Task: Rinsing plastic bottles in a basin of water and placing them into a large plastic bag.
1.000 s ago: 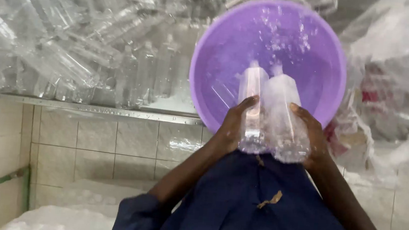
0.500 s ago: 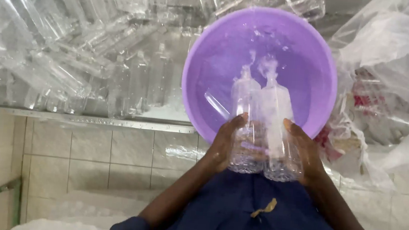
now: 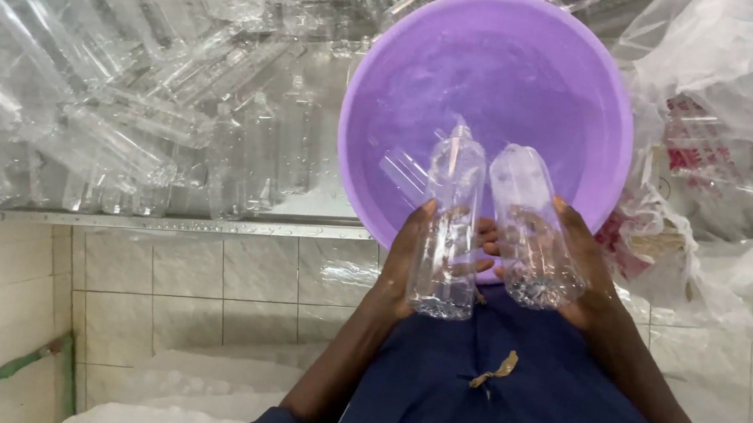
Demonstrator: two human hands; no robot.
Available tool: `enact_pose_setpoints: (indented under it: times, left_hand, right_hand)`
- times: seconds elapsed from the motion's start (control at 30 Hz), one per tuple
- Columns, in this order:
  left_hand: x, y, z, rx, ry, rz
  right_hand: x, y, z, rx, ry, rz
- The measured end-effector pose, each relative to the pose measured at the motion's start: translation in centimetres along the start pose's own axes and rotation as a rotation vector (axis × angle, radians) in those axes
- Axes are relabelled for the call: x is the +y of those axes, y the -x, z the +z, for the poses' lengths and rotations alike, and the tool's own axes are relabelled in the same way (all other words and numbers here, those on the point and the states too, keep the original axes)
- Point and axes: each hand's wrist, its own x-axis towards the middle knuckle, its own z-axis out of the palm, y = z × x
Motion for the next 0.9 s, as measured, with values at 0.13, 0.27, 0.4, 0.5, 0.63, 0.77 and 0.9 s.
enact_pose_setpoints:
  times: [0.13, 0.27, 0.4, 0.5, 0.63, 0.77, 0.9]
  left_hand:
    - [0.3, 0.0, 1.0, -0.058, 0.087, 0.056]
    - [1.9, 1.7, 2.3, -0.049, -0.192, 0.155]
    - [3.3, 2.4, 1.8, 0.0, -0.239, 0.268]
    - [2.9, -0.5, -4.4, -0.174, 0.058, 0.11]
    - [3.4, -0.1, -5.3, -0.536, 0.402, -0.144]
    - [3.3, -0.1, -5.2, -0.279, 0.28, 0.072]
    - [7.3, -0.4, -9.1, -0.773, 0.461, 0.043]
  right_hand:
    - [1.4, -1.7, -3.6, 0.011, 0.052, -0.027]
    - [3.3, -3.5, -9.7, -0.373, 1.113, -1.435]
    - [-0.9, 6.5, 5.4, 0.15, 0.178, -0.284]
    - [0.2, -2.7, -3.9, -0.305, -0.07, -0.072]
    - [-0.4, -3.0, -3.4, -0.387, -0.16, -0.067]
    - [-0.7, -2.6, -2.9, -0.517, -0.538, 0.074]
    - [-1.1, -1.0, -1.2, -0.563, -0.645, 0.043]
